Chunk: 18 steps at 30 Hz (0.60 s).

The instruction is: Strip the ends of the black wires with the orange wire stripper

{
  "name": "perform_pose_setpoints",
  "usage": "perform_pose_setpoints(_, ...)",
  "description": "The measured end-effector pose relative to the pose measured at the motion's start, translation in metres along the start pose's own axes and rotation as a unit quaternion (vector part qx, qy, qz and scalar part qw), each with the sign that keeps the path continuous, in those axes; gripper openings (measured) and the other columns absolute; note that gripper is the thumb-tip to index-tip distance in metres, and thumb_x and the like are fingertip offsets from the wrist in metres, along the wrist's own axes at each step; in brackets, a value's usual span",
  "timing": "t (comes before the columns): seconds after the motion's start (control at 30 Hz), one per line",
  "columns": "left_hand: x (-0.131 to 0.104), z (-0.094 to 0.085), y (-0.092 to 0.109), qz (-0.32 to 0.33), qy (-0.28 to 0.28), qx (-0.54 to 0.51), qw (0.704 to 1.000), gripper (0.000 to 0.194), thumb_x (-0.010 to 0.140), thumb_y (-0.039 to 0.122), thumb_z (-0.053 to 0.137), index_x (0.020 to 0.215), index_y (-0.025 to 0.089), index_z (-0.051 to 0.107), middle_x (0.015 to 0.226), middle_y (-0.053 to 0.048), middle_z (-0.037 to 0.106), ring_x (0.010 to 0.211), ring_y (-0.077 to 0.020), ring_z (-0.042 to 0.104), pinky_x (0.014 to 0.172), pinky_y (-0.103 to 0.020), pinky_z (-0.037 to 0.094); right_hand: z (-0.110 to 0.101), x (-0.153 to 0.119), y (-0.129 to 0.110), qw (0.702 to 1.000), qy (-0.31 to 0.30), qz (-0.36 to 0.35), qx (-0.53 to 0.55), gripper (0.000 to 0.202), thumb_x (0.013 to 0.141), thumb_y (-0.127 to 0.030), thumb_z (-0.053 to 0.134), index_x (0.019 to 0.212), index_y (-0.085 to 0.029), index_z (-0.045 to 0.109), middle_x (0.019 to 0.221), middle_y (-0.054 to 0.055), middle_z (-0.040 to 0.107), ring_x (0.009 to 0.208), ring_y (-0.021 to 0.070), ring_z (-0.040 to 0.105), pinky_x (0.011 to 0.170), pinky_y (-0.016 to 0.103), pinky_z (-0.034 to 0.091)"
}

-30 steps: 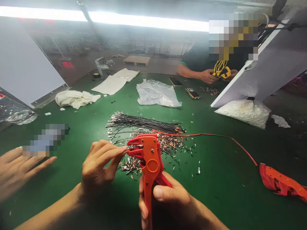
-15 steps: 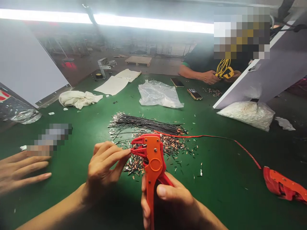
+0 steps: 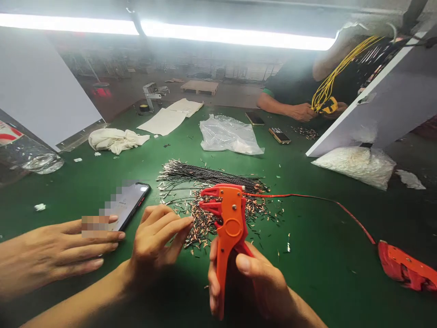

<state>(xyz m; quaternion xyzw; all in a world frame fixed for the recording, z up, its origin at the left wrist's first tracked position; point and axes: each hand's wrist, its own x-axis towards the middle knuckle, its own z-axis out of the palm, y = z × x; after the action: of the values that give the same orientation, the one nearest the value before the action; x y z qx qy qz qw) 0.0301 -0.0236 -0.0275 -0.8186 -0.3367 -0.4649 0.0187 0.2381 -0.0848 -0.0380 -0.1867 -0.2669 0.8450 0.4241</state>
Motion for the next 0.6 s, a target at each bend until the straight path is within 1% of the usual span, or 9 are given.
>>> perform_pose_setpoints(0.07, -0.001, 0.001, 0.001, 0.021, 0.004, 0.004, 1.000, 0.015, 0.082, 0.004, 0.065, 0.090, 0.016, 0.063, 0.061, 0.001, 0.063, 0.062, -0.0153, 0.050, 0.066, -0.032, 0.038, 0.001, -0.001, -0.009, 0.994, 0.048, -0.043, -0.089, 0.044, 0.087, -0.051, 0.058, 0.112, -0.014, 0.061, 0.080, 0.007, 0.069, 0.069, 0.0220, 0.067, 0.063, 0.034, 0.054)
perform_pose_setpoints(0.13, -0.003, 0.003, 0.003, 0.045, 0.012, 0.004, 0.999, 0.015, 0.081, 0.004, 0.066, 0.092, 0.014, 0.063, 0.059, 0.001, 0.062, 0.060, -0.0150, 0.048, 0.063, -0.031, 0.037, 0.001, -0.002, -0.020, 0.956, 0.144, -0.108, -0.231, 0.043, 0.090, -0.054, 0.053, 0.114, -0.018, 0.059, 0.083, 0.006, 0.067, 0.073, 0.0228, 0.063, 0.068, 0.036, 0.052)
perform_pose_setpoints(0.17, -0.004, 0.004, 0.003, 0.056, 0.018, 0.001, 0.998, 0.016, 0.080, 0.004, 0.066, 0.093, 0.014, 0.063, 0.058, 0.001, 0.061, 0.059, -0.0149, 0.047, 0.062, -0.030, 0.036, 0.000, -0.002, -0.025, 0.915, 0.210, -0.136, -0.318, 0.042, 0.091, -0.054, 0.052, 0.114, -0.020, 0.058, 0.085, 0.006, 0.066, 0.075, 0.0231, 0.061, 0.071, 0.036, 0.050)
perform_pose_setpoints(0.2, -0.005, 0.004, 0.004, 0.068, 0.024, -0.002, 0.997, 0.016, 0.080, 0.004, 0.065, 0.094, 0.013, 0.063, 0.057, 0.001, 0.060, 0.059, -0.0148, 0.046, 0.061, -0.030, 0.035, -0.001, -0.003, -0.029, 0.856, 0.281, -0.151, -0.406, 0.041, 0.091, -0.055, 0.052, 0.114, -0.022, 0.057, 0.086, 0.005, 0.064, 0.077, 0.0235, 0.059, 0.073, 0.037, 0.048)
perform_pose_setpoints(0.27, -0.007, 0.006, 0.005, 0.086, 0.030, -0.006, 0.996, 0.017, 0.080, 0.004, 0.062, 0.095, 0.013, 0.063, 0.056, 0.001, 0.058, 0.058, -0.0151, 0.045, 0.061, -0.030, 0.035, -0.006, -0.003, -0.037, 0.711, 0.402, -0.139, -0.560, 0.041, 0.090, -0.058, 0.052, 0.113, -0.025, 0.057, 0.087, 0.004, 0.063, 0.078, 0.0251, 0.058, 0.073, 0.039, 0.046)
perform_pose_setpoints(0.3, -0.008, 0.007, 0.006, 0.094, 0.026, -0.008, 0.995, 0.017, 0.080, 0.004, 0.061, 0.095, 0.013, 0.063, 0.056, 0.001, 0.057, 0.058, -0.0152, 0.045, 0.061, -0.030, 0.035, -0.010, -0.002, -0.040, 0.644, 0.436, -0.119, -0.617, 0.042, 0.088, -0.060, 0.053, 0.113, -0.025, 0.057, 0.088, 0.005, 0.063, 0.078, 0.0265, 0.058, 0.073, 0.040, 0.046)
perform_pose_setpoints(0.37, -0.010, 0.009, 0.009, 0.106, 0.006, -0.007, 0.994, 0.016, 0.080, 0.005, 0.059, 0.093, 0.013, 0.064, 0.056, 0.001, 0.056, 0.059, -0.0155, 0.046, 0.062, -0.031, 0.035, -0.020, -0.001, -0.042, 0.540, 0.454, -0.087, -0.704, 0.046, 0.086, -0.062, 0.052, 0.112, -0.025, 0.057, 0.091, 0.007, 0.065, 0.081, 0.0303, 0.060, 0.074, 0.044, 0.046)
perform_pose_setpoints(0.47, -0.013, 0.013, 0.013, 0.123, -0.026, -0.006, 0.992, 0.015, 0.079, 0.007, 0.055, 0.088, 0.014, 0.064, 0.058, 0.000, 0.054, 0.061, -0.0160, 0.045, 0.063, -0.032, 0.035, -0.035, 0.004, -0.037, 0.414, 0.405, -0.074, -0.812, 0.049, 0.088, -0.061, 0.051, 0.111, -0.018, 0.058, 0.100, 0.013, 0.066, 0.091, 0.0349, 0.059, 0.081, 0.048, 0.048)
perform_pose_setpoints(0.6, -0.020, 0.019, 0.017, 0.148, -0.079, 0.008, 0.986, 0.008, 0.080, 0.012, 0.054, 0.081, 0.017, 0.060, 0.064, 0.000, 0.053, 0.062, -0.0154, 0.046, 0.062, -0.032, 0.033, -0.045, 0.009, -0.019, 0.287, 0.323, -0.036, -0.901, 0.058, 0.090, -0.059, 0.051, 0.120, -0.009, 0.058, 0.098, 0.017, 0.065, 0.089, 0.0363, 0.059, 0.078, 0.048, 0.050)
